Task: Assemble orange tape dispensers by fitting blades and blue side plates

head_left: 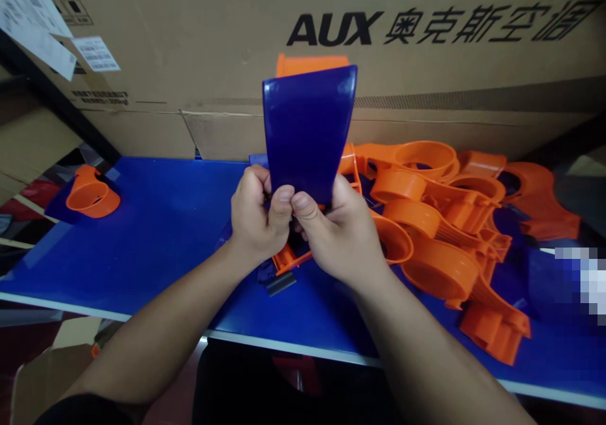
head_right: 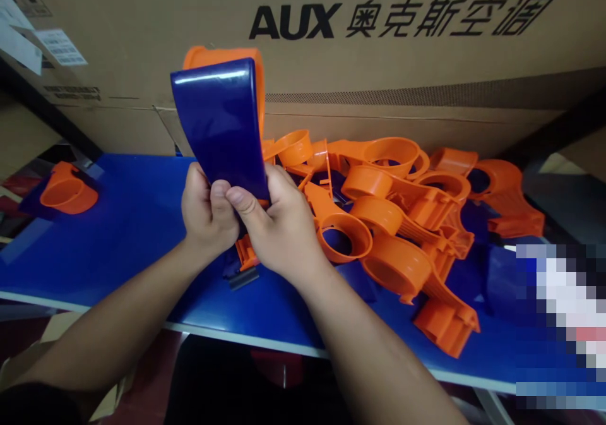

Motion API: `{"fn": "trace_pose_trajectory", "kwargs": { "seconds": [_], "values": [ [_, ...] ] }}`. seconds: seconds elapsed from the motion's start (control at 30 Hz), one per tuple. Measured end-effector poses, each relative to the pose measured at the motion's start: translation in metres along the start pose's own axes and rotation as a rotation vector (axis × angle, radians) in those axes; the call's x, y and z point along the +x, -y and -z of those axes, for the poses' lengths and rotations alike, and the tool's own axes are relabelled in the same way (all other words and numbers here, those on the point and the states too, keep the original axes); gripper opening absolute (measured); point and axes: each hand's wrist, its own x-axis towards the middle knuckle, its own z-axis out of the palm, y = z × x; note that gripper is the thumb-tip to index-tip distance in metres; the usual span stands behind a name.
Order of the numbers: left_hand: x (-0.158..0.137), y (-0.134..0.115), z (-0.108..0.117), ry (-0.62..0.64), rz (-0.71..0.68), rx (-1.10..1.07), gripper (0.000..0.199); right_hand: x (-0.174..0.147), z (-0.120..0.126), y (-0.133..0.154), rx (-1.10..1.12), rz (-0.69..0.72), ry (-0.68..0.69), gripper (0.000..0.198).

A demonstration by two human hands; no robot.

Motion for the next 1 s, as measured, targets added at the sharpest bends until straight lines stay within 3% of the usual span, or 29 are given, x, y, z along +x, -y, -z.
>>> {"fn": "trace_pose_trajectory", "kwargs": {
  "seconds": [0.23,0.43,0.7,0.8,0.9,0.97,1.0],
  "values": [
    [0.003,-0.005,-0.002,0.01,0.197,-0.086,0.049,0.002,-0.008,0.006,-0.016,-0.051,-0.027,0.043],
    [0.017,-0.016,0.004,0.017,0.393,-0.19,0.051,0.004,-0.008,-0.002,-0.237,-0.048,-0.052,0.038],
    [0.031,-0.027,0.022,0.049,0.329,-0.127,0.043,0.005,-0.012,0.002,-0.444,-0.047,-0.041,0.016],
    [0.037,-0.018,0.027,-0.026,0.292,-0.223,0.041,0.003,-0.013,0.005,-0.501,-0.057,-0.062,0.017],
    [0.05,0.004,0.038,-0.25,0.277,-0.272,0.043,0.003,-0.013,0.005,-0.518,-0.033,-0.094,0.019],
    [0.059,0.022,0.048,-0.308,0.371,-0.227,0.039,0.004,-0.013,0.003,-0.503,0.002,-0.135,0.018],
    [0.063,0.032,0.053,-0.268,0.458,-0.177,0.034,0.004,-0.012,0.002,-0.493,0.018,-0.162,0.018]
  ]
}}
